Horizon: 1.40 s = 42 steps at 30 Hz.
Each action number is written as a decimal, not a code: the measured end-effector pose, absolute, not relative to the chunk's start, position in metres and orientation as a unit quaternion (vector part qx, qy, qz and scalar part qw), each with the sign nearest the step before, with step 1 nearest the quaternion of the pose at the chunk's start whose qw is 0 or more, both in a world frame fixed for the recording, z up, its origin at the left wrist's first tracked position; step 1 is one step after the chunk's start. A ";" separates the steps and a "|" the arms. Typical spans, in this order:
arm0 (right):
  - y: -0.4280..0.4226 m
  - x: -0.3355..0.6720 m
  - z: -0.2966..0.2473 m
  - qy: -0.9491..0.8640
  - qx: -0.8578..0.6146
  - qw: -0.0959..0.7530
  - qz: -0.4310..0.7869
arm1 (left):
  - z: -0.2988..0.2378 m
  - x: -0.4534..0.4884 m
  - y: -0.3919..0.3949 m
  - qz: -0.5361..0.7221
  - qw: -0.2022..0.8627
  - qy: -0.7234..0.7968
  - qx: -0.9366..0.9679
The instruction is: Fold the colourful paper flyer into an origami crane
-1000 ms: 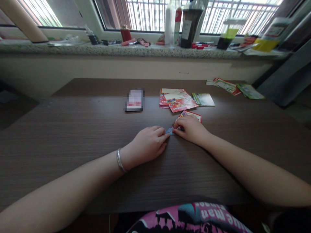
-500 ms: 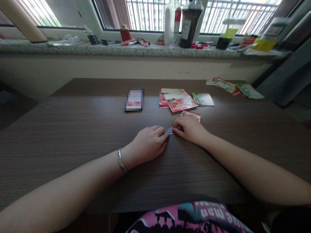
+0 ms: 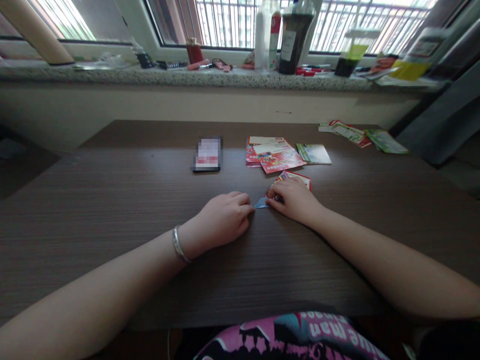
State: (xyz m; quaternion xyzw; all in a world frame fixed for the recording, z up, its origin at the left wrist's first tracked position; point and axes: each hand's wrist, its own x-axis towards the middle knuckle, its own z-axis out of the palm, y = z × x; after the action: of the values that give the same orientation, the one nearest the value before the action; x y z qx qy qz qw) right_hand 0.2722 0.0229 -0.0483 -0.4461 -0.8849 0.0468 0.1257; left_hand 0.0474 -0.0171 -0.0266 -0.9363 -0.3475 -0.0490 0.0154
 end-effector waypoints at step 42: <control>0.008 0.279 -0.039 -0.921 -0.361 0.145 -0.011 | -0.039 0.038 -0.002 -0.122 -0.007 -0.211 -0.970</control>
State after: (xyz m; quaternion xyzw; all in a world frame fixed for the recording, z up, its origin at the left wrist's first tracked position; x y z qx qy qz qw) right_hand 0.2792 0.0079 -0.0393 -0.3606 -0.9212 -0.0108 0.1454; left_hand 0.0378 -0.0021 -0.0388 -0.9698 -0.2113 -0.1217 -0.0067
